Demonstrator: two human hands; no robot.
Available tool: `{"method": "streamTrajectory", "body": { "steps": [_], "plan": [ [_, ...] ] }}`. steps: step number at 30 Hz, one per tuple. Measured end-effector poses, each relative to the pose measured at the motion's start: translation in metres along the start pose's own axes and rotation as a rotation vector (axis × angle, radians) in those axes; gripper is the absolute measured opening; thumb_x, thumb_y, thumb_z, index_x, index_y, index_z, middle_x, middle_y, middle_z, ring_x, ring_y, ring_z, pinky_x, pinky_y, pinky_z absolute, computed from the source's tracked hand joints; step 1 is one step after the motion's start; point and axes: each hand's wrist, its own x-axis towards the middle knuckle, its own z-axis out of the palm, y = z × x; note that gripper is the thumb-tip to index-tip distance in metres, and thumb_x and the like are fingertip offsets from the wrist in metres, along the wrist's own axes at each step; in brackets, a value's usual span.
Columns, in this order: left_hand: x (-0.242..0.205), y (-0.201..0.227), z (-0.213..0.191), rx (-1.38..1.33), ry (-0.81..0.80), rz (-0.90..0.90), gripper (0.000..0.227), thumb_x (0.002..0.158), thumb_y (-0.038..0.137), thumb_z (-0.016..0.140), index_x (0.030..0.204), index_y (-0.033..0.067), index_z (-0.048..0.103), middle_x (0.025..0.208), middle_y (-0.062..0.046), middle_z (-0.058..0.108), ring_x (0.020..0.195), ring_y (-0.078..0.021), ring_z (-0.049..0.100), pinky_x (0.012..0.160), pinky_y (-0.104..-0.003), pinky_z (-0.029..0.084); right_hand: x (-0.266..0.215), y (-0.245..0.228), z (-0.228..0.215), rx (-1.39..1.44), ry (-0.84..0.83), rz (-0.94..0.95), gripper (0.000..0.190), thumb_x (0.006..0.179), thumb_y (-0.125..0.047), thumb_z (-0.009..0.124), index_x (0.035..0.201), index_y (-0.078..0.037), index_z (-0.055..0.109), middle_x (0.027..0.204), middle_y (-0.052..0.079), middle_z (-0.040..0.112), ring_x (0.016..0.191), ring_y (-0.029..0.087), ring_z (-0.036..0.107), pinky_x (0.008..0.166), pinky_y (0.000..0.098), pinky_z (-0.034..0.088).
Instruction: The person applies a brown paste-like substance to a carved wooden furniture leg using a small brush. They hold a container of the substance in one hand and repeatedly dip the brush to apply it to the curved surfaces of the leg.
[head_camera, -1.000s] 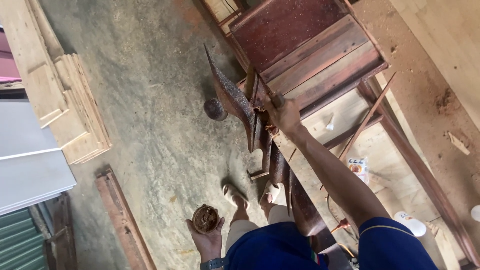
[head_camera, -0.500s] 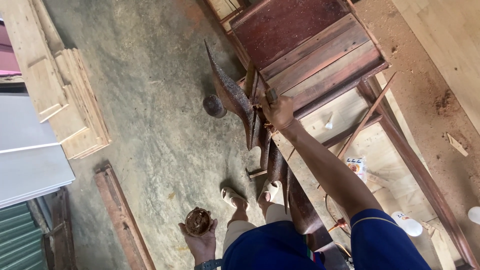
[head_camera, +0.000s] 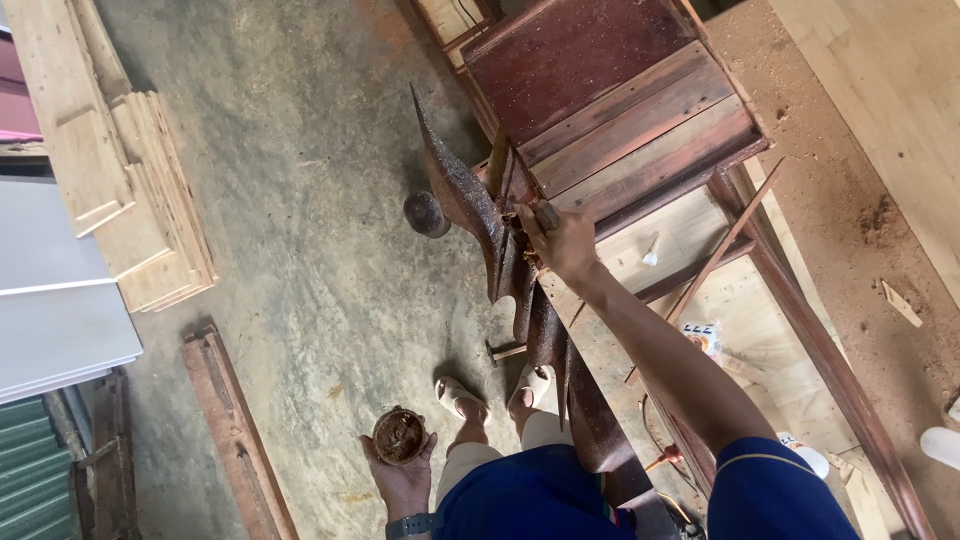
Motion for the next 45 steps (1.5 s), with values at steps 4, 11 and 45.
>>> {"method": "streamTrajectory", "body": {
  "steps": [4,11,45],
  "plan": [
    [-0.017,0.006,0.012,0.021,0.043,0.001,0.087,0.094,0.076,0.047,0.145,0.0068,0.050,0.128,-0.024,0.058,0.107,-0.0382,0.060,0.087,-0.054,0.055,0.007,-0.005,-0.014,0.008,-0.044,-0.061,0.044,0.103,-0.049,0.056,0.080,-0.014,0.070,0.048,-0.001,0.059,0.039,0.013,0.064,0.029,0.0228,0.051],
    [-0.016,0.003,0.005,0.041,0.044,0.006,0.087,0.094,0.077,0.044,0.147,0.0088,0.048,0.135,-0.022,0.058,0.119,-0.0374,0.060,0.088,-0.055,0.054,0.026,0.024,0.008,0.234,-0.200,-0.046,0.026,0.107,-0.033,0.051,0.123,-0.014,0.060,0.074,0.001,0.069,0.047,0.010,0.056,0.035,0.0204,0.050],
    [-0.015,0.005,-0.014,0.081,0.054,0.042,0.089,0.100,0.080,0.034,0.147,0.0057,0.049,0.124,-0.029,0.063,0.104,-0.0377,0.063,0.084,-0.049,0.055,0.052,-0.004,-0.025,0.261,-0.337,-0.143,0.026,0.099,-0.033,0.067,0.098,-0.007,0.070,0.079,0.006,0.075,0.068,0.027,0.079,0.056,0.0336,0.067]
  ]
}}
